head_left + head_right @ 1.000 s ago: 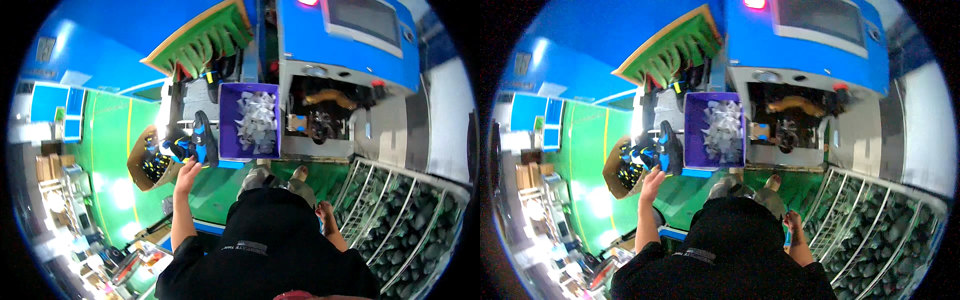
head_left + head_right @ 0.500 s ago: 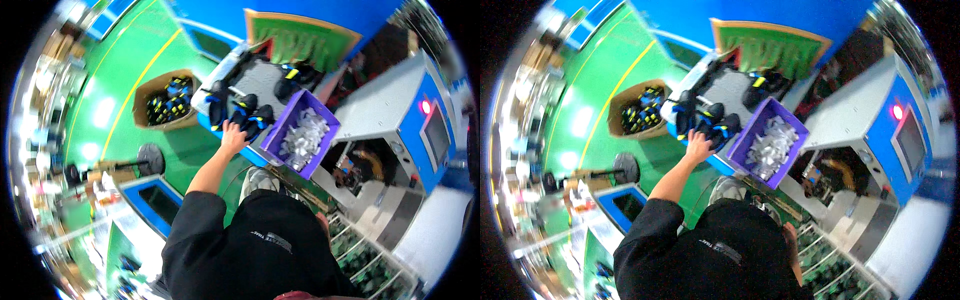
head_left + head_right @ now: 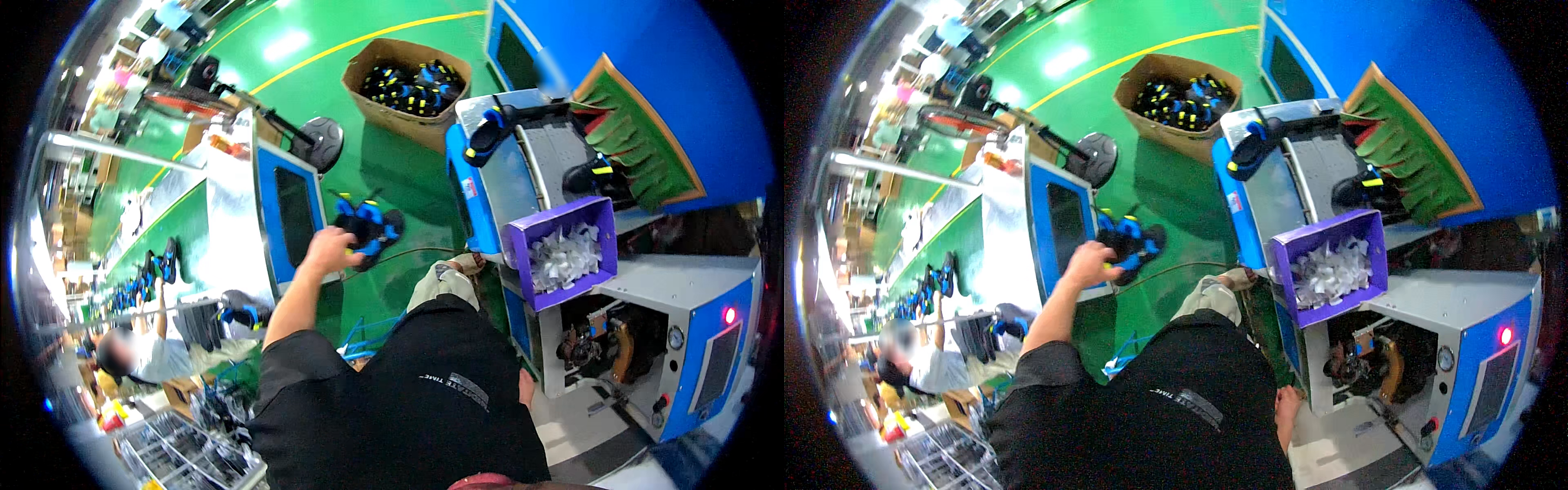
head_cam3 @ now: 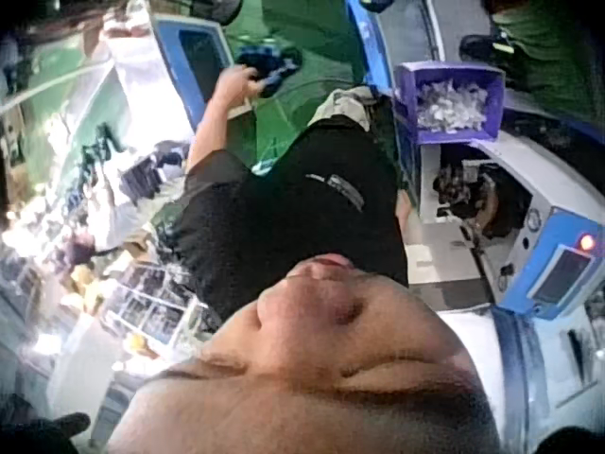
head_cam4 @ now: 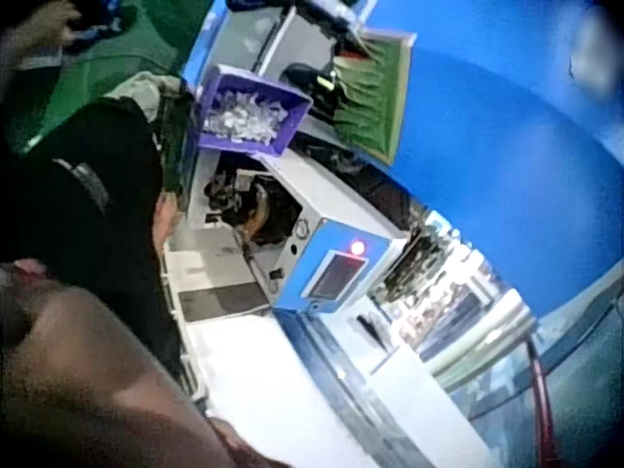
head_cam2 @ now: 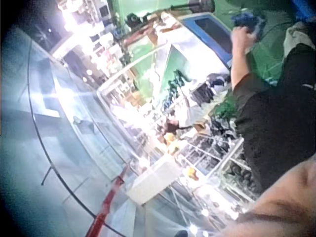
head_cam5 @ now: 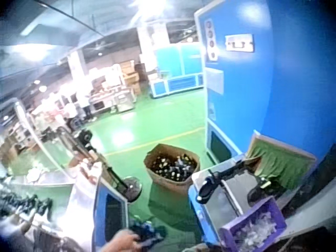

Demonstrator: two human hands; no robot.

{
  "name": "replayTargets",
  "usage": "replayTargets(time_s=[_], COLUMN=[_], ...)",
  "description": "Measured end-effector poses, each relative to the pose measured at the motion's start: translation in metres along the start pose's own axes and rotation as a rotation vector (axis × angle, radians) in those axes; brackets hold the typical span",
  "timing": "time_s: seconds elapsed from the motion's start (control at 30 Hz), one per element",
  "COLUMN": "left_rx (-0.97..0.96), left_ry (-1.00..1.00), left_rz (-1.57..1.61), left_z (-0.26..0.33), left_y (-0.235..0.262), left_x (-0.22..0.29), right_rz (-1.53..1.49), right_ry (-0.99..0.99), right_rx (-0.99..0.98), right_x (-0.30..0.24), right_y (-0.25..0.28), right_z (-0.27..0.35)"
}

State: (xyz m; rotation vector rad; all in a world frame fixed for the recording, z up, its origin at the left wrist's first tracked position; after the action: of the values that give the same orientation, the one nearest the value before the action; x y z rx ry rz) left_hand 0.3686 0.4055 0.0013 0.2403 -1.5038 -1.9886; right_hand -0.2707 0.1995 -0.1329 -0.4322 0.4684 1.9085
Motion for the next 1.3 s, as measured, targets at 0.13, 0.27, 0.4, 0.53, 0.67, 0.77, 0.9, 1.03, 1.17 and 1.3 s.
replayTargets(time_s=[0.13, 0.27, 0.4, 0.53, 0.67, 0.77, 0.9, 1.03, 1.17, 1.3], left_rx=[0.303, 0.516, 0.684, 0.514, 0.222, -0.01, -0.025, -0.189, 0.018, -0.094], left_ry=[0.41, 1.25, 1.251, 0.255, -0.412, -0.61, -0.487, -0.373, -0.289, -0.256], left_rz=[-0.005, -0.518, 0.051, 0.188, 0.37, 0.397, 0.543, 0.604, 0.701, 0.594], left_z=[0.125, 0.195, 0.098, -0.077, -0.249, -0.354, -0.491, -0.573, -0.573, -0.585], left_y=[0.018, 0.054, 0.055, -0.019, -0.049, -0.059, -0.101, -0.123, -0.149, -0.136], left_x=[-0.128, -0.199, -0.184, -0.041, 0.184, 0.326, 0.459, 0.521, 0.541, 0.537], right_rz=[0.057, 0.304, 0.481, 0.388, 0.597, 0.764, 1.146, 1.175, 1.225, 1.227], right_ry=[0.029, 0.231, 0.632, 0.815, 1.388, 1.362, 1.279, 1.235, 1.08, 1.021], right_rx=[-0.059, -0.124, 0.051, 0.222, 1.181, 1.52, 1.773, 1.828, 1.857, 1.823], right_x=[-0.03, -0.067, -0.116, -0.25, -0.359, -0.409, -0.415, -0.406, -0.393, -0.392], right_y=[-0.007, -0.001, -0.006, -0.026, 0.022, 0.071, 0.084, 0.087, 0.088, 0.086], right_z=[-0.016, -0.04, -0.031, 0.076, 0.131, 0.118, 0.095, 0.082, 0.08, 0.079])
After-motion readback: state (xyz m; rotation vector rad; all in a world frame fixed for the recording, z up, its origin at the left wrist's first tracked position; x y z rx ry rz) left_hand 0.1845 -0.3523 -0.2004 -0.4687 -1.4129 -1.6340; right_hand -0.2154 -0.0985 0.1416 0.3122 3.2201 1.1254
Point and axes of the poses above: each hand's wrist, its own z-axis away from the middle knuckle, its own y-axis out of the back of the hand, x = y × z, the point moved 1 cm from there along -z, towards the middle knuckle, and after that the axes turned 5 degrees about -x, right-handed, at the moved point
